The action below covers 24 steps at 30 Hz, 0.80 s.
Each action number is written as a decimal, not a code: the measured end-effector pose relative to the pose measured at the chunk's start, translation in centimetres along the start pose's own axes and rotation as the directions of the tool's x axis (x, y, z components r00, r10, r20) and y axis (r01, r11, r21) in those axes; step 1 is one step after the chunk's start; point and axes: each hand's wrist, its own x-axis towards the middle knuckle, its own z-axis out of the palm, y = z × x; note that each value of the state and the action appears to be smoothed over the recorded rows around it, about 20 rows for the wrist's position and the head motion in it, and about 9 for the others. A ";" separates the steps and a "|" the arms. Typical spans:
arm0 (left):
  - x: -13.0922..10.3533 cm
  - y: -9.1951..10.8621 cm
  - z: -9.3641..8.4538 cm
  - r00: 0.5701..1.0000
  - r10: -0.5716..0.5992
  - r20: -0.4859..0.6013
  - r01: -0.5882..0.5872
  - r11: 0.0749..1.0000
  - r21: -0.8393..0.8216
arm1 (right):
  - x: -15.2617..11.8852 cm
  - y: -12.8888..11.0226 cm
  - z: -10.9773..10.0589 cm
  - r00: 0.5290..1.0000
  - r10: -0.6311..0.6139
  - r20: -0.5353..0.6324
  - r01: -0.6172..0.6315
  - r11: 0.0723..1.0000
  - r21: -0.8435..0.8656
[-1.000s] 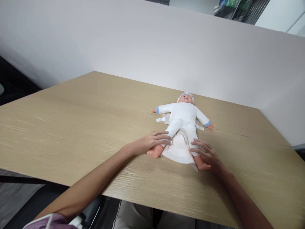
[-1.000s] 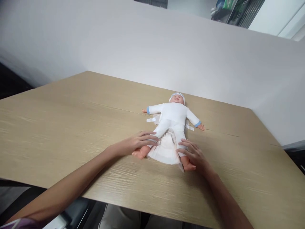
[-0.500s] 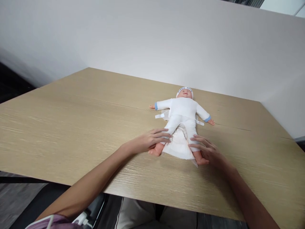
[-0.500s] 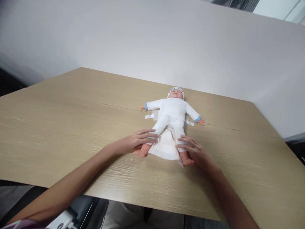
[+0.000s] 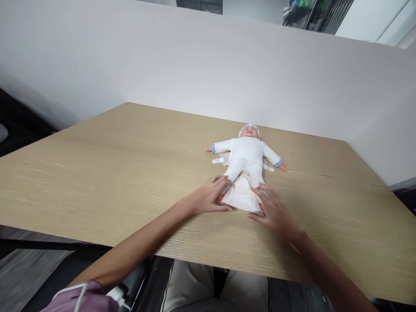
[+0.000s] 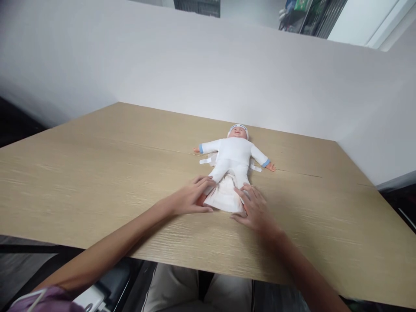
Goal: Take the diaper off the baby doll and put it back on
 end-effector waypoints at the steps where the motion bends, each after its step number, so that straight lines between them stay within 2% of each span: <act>1: 0.1 0.4 0.7 1.000 -0.024 -0.018 0.025 0.998 0.054 | 0.1 -0.3 0.3 1.000 0.019 -0.018 -0.020 1.000 -0.015; 5: 0.9 0.9 2.4 0.998 -0.056 -0.042 0.063 0.975 0.213 | 0.7 0.0 0.9 0.994 0.066 -0.091 -0.068 0.998 -0.012; 8: 1.9 0.5 1.8 0.995 -0.063 -0.072 0.078 0.972 0.222 | 1.6 1.0 0.7 0.988 0.056 -0.141 -0.051 0.998 0.034; 11: 3.7 -0.4 0.1 0.987 -0.061 -0.148 0.078 0.991 0.113 | 3.3 2.1 -0.3 0.977 0.088 -0.194 -0.063 0.989 0.134; 14: 6.5 -1.8 -1.7 0.966 -0.023 -0.257 0.009 0.998 -0.056 | 6.0 3.0 -1.5 0.944 0.135 -0.302 -0.050 0.960 0.274; 17: 10.1 -3.5 -2.8 0.942 -0.106 -0.318 0.022 0.967 -0.255 | 9.6 4.4 -2.0 0.886 0.296 -0.356 -0.105 0.877 0.469; 19: 12.4 -4.6 -2.7 0.927 -0.257 -0.272 0.086 0.853 -0.514 | 12.2 5.8 -1.6 0.844 0.443 -0.303 -0.187 0.772 0.607; 21: 14.1 -5.5 -2.1 0.904 -0.387 -0.181 0.133 0.658 -0.741 | 14.2 7.4 -0.8 0.816 0.532 -0.226 -0.251 0.678 0.691; 22: 14.7 -5.9 -1.6 0.894 -0.426 -0.139 0.145 0.570 -0.809 | 15.0 8.0 -0.3 0.811 0.552 -0.194 -0.267 0.645 0.716; 24: 15.0 -6.3 -0.6 0.879 -0.467 -0.092 0.160 0.471 -0.867 | 15.6 8.8 0.6 0.811 0.569 -0.138 -0.284 0.589 0.757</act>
